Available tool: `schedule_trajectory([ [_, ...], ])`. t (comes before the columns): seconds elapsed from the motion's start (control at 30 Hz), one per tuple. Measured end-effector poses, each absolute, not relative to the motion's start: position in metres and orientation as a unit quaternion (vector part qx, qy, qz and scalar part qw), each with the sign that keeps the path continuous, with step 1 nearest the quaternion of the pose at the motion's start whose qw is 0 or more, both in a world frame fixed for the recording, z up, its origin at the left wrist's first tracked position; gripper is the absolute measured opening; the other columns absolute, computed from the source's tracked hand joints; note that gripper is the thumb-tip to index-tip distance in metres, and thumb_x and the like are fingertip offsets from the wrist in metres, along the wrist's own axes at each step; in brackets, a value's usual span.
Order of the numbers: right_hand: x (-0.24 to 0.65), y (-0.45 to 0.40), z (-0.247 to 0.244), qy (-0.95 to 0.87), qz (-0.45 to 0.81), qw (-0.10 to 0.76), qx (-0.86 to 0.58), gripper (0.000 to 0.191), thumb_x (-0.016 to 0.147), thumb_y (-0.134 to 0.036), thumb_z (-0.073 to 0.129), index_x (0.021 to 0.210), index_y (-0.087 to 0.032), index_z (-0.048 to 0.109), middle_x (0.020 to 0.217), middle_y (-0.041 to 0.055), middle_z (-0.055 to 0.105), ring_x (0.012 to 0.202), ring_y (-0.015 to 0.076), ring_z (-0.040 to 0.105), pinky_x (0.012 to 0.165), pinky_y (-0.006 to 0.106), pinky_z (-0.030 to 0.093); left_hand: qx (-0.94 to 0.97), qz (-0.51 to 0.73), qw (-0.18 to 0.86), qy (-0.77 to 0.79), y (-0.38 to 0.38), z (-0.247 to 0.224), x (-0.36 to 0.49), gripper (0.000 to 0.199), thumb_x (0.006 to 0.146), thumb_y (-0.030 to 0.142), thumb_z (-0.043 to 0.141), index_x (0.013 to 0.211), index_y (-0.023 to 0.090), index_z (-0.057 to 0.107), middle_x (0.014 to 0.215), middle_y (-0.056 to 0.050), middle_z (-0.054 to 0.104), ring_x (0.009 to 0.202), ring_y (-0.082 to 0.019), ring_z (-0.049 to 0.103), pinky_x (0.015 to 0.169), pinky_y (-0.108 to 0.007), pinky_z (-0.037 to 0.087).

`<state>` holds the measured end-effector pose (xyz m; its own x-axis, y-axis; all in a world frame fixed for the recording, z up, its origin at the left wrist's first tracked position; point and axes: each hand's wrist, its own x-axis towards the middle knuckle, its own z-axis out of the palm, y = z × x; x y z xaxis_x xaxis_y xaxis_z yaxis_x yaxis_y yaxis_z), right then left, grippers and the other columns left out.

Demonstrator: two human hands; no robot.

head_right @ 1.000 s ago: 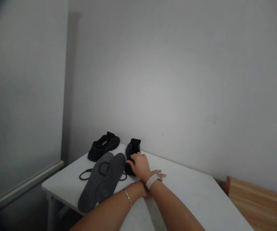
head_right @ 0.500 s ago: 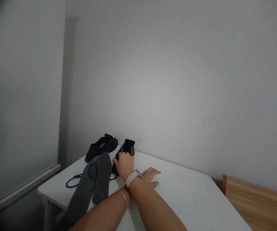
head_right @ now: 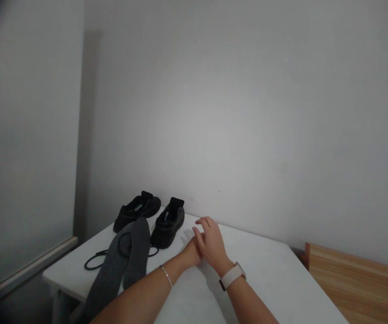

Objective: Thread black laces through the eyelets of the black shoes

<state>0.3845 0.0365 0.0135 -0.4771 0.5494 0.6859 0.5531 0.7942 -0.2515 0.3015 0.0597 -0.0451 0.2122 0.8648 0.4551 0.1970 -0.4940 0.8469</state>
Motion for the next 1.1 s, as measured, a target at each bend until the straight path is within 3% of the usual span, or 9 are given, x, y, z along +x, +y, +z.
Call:
schedule_trajectory([
  [0.1,0.415,0.039,-0.008,-0.848,0.076,0.423,-0.31,0.017,0.094,-0.03,0.045,0.099,-0.02,0.058,0.098,0.0084,0.059,0.096,0.0236,0.054,0.087,0.039,0.044,0.701,0.499,0.338,0.381,0.054,-0.043,0.304,0.016,0.087,0.016,0.055,0.099,0.011,0.065,0.099,-0.011,0.068,0.09,-0.021,0.063,0.08,-0.035,0.052],
  [0.2,0.426,0.038,-0.023,-0.833,0.146,0.439,-0.305,0.02,0.093,-0.034,0.046,0.103,-0.021,0.058,0.102,0.0083,0.059,0.098,0.0228,0.054,0.089,0.038,0.044,0.705,0.495,0.342,0.376,0.045,-0.043,0.302,0.018,0.079,0.007,0.054,0.085,0.011,0.07,0.085,-0.009,0.072,0.085,-0.022,0.065,0.076,-0.032,0.052],
  [0.37,0.427,0.04,-0.023,-0.803,0.258,0.456,-0.285,0.028,0.093,-0.042,0.045,0.102,-0.02,0.061,0.101,0.0073,0.062,0.099,0.022,0.056,0.091,0.037,0.043,0.704,0.493,0.337,0.386,0.04,-0.04,0.301,0.021,0.079,0.018,0.054,0.088,0.01,0.071,0.088,-0.009,0.073,0.086,-0.022,0.065,0.076,-0.03,0.05],
  [0.5,0.428,0.041,-0.019,-0.785,0.355,0.438,-0.256,0.032,0.093,-0.044,0.044,0.1,-0.018,0.063,0.097,0.0065,0.065,0.095,0.021,0.058,0.09,0.035,0.044,0.704,0.484,0.316,0.412,0.04,-0.04,0.3,0.027,0.084,0.027,0.05,0.083,0.01,0.071,0.079,-0.008,0.071,0.079,-0.021,0.063,0.071,-0.03,0.049],
  [0.63,0.431,0.041,-0.018,-0.776,0.37,0.442,-0.255,0.032,0.09,-0.045,0.05,0.102,-0.019,0.062,0.097,0.0062,0.065,0.095,0.0208,0.059,0.089,0.035,0.045,0.714,0.477,0.305,0.412,0.04,-0.041,0.299,0.026,0.086,0.026,0.047,0.08,0.013,0.068,0.077,-0.006,0.068,0.077,-0.019,0.06,0.068,-0.027,0.045],
  [0.77,0.433,0.044,-0.022,-0.778,0.373,0.434,-0.26,0.033,0.088,-0.045,0.053,0.104,-0.018,0.061,0.098,0.0067,0.065,0.093,0.0206,0.059,0.087,0.035,0.047,0.727,0.469,0.299,0.403,0.041,-0.042,0.299,0.023,0.084,0.021,0.045,0.076,0.014,0.064,0.067,-0.002,0.062,0.063,-0.014,0.053,0.058,-0.023,0.04],
  [0.97,0.434,0.046,-0.026,-0.779,0.385,0.42,-0.262,0.032,0.088,-0.045,0.053,0.105,-0.018,0.059,0.083,0.003,0.063,0.07,0.0155,0.058,0.064,0.028,0.05,0.738,0.463,0.299,0.391,0.042,-0.047,0.298,0.022,0.08,0.013,0.043,0.082,0.014,0.065,0.07,-0.002,0.062,0.063,-0.013,0.053,0.057,-0.022,0.038],
  [1.1,0.433,0.042,-0.022,-0.788,0.356,0.423,-0.272,0.032,0.088,-0.044,0.052,0.105,-0.018,0.06,0.086,0.0039,0.064,0.072,0.0158,0.059,0.067,0.028,0.05,0.738,0.458,0.296,0.398,0.043,-0.046,0.298,0.023,0.081,0.016,0.042,0.08,0.014,0.065,0.067,-0.002,0.061,0.06,-0.013,0.052,0.056,-0.021,0.038],
])
